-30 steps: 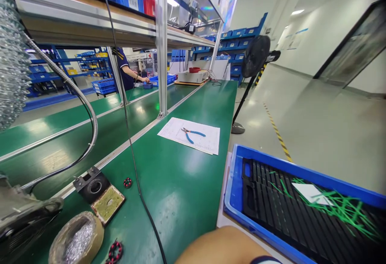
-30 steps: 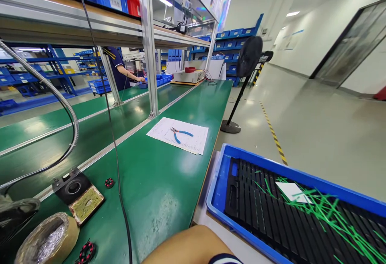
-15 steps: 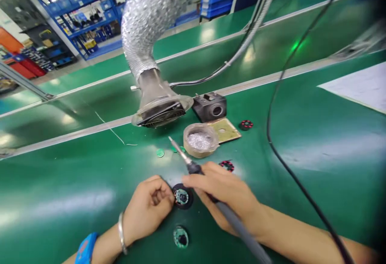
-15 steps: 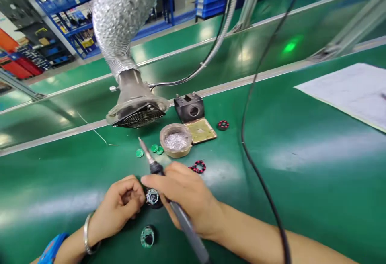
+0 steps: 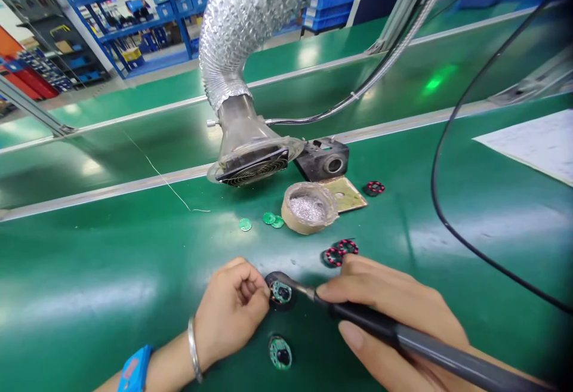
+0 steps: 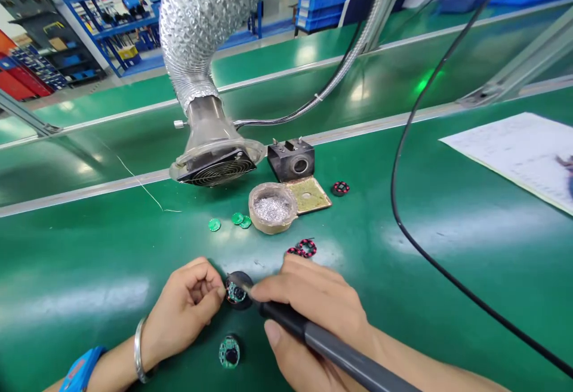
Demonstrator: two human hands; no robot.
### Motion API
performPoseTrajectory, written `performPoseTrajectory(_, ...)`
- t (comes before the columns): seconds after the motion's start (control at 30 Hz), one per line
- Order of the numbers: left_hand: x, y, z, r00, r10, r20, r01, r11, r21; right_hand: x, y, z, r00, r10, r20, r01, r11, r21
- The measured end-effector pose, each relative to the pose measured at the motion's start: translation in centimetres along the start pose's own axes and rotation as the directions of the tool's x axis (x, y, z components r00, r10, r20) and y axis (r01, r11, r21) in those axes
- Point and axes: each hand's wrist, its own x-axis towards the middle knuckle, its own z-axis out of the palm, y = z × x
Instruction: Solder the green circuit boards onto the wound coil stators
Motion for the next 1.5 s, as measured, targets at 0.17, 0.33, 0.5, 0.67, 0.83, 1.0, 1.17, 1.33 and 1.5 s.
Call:
performPoseTrajectory(0.17,0.0,-0.1,0.1,1.0,0.012,-0.009,-0.012,1.0,0.015,0.9,-1.3,-0.3,0.997,0.04,0.063,-0.037,0.998,-0.042)
performPoseTrajectory(0.33,0.0,0.0,0.1,1.0,0.02,-0.002,-0.02,0.999,0.028,0.6,-1.7,-0.2,0.991,0.109,0.082,-0.107,0.994,-0.034)
performPoseTrajectory(0.5,0.0,0.0,0.0,1.0,0.028,0.004,-0.028,0.999,0.04,0.6,-1.3,0.2,0.996,0.072,0.048,-0.071,0.997,-0.012)
performPoseTrajectory(0.67,0.0,0.0,0.0,1.0,0.029,0.002,-0.029,0.999,0.026,0.7,-1.4,-0.1,0.99,0.09,0.11,-0.085,0.995,-0.044)
performPoseTrajectory(0.83,-0.1,0.1,0.0,0.999,0.035,0.006,-0.035,0.999,0.027,0.6,-1.3,-0.2,0.99,0.076,0.117,-0.076,0.997,-0.007)
performPoseTrajectory(1.0,-0.1,0.0,0.0,0.999,0.034,0.003,-0.034,0.999,0.027,0.3,-1.3,-0.1,0.989,0.094,0.117,-0.094,0.996,-0.005)
performPoseTrajectory(1.17,-0.1,0.0,0.0,0.999,0.034,0.014,-0.035,0.999,0.032,0.4,-1.2,0.0,0.987,0.094,0.131,-0.092,0.996,-0.018)
performPoseTrajectory(1.33,-0.1,-0.1,0.0,0.999,0.033,0.007,-0.034,0.999,0.04,0.6,-1.2,0.1,0.991,0.093,0.101,-0.092,0.996,-0.019)
performPoseTrajectory(1.5,-0.1,-0.1,0.0,0.999,0.035,0.01,-0.035,0.999,0.032,0.9,-1.9,-0.1,0.987,0.139,0.076,-0.137,0.99,-0.029)
